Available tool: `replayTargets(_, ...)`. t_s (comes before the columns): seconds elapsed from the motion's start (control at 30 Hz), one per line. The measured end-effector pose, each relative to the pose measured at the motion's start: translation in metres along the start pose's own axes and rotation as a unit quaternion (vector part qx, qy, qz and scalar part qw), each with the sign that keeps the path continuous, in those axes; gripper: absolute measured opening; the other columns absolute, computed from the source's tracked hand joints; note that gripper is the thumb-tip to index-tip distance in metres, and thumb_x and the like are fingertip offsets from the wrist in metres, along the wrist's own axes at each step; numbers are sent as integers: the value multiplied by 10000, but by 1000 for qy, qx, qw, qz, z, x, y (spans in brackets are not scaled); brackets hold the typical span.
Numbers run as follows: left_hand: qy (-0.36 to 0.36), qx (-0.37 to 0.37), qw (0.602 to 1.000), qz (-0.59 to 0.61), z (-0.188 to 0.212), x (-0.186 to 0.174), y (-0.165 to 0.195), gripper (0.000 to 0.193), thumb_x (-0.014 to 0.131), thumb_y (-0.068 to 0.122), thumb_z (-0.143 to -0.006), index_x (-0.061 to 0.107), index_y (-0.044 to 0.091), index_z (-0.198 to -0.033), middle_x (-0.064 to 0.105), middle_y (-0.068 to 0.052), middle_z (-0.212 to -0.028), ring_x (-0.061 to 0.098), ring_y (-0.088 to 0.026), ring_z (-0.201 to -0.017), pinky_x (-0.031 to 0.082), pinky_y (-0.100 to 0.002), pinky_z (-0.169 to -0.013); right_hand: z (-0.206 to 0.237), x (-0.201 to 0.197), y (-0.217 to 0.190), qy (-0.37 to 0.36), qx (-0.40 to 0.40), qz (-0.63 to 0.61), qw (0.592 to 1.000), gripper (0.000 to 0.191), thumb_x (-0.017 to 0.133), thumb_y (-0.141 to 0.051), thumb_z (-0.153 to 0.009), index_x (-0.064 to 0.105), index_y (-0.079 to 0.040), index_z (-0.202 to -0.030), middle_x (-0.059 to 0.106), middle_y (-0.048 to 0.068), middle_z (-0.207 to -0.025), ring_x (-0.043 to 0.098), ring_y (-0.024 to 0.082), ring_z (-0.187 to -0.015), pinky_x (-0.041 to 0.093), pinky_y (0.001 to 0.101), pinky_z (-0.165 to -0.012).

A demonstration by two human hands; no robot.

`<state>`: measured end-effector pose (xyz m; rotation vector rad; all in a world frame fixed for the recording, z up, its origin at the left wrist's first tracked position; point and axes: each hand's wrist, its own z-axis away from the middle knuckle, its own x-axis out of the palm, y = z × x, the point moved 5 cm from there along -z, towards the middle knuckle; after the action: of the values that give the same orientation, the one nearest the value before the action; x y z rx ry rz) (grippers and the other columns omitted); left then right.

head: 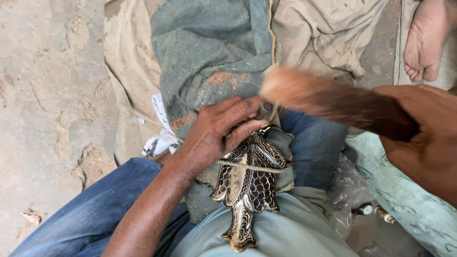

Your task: The person holds a decorative metal piece on their lap and repeatedly strikes it with a hammer using a chisel to shape or emboss the surface. The person adjusts the metal piece occasionally to work on different areas.

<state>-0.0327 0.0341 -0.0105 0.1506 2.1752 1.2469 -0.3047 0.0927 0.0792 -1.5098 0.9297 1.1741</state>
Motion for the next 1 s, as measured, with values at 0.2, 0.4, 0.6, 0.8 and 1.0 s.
replayTargets(0.2,-25,1,999,23,-7,-4,-5,319,726,249,-1008,644,87,-1271,725,-74,-1046,746,-196,-841,623,-348,-710,-8,2,2,-45,64,18,997,391,741,83,-712,678,0,-1089,665,134,-843,655,284,-744,512,395,-703)
replayTargets(0.4,-57,4,998,22,-9,-5,-3,303,720,240,-1012,650,95,-1268,722,-72,-1028,749,-209,-831,615,-367,-704,-7,-1,-14,-22,32,35,999,371,746,66,-720,668,15,-1078,662,151,-837,660,305,-733,508,403,-695)
replayTargets(0.6,-72,13,997,30,-12,-6,-3,308,709,262,-1021,648,100,-1276,721,-70,-1038,762,-210,-866,617,-361,-717,5,7,-7,-4,44,-7,999,301,738,41,-815,654,-11,-1099,677,125,-858,671,276,-738,517,386,-704)
replayTargets(0.8,-87,20,995,34,-16,-8,-4,332,696,276,-1024,643,102,-1301,724,-68,-1048,765,-216,-883,627,-364,-741,6,7,-5,4,51,-15,999,326,736,48,-790,662,-10,-1102,703,118,-889,696,261,-779,538,365,-712)
replayTargets(1.0,-107,22,994,27,-18,-5,-5,334,676,309,-1016,658,114,-1287,727,-60,-1028,767,-211,-869,638,-361,-745,-8,0,-21,-4,55,16,998,337,753,60,-752,680,1,-1076,719,120,-920,720,258,-825,556,375,-743)
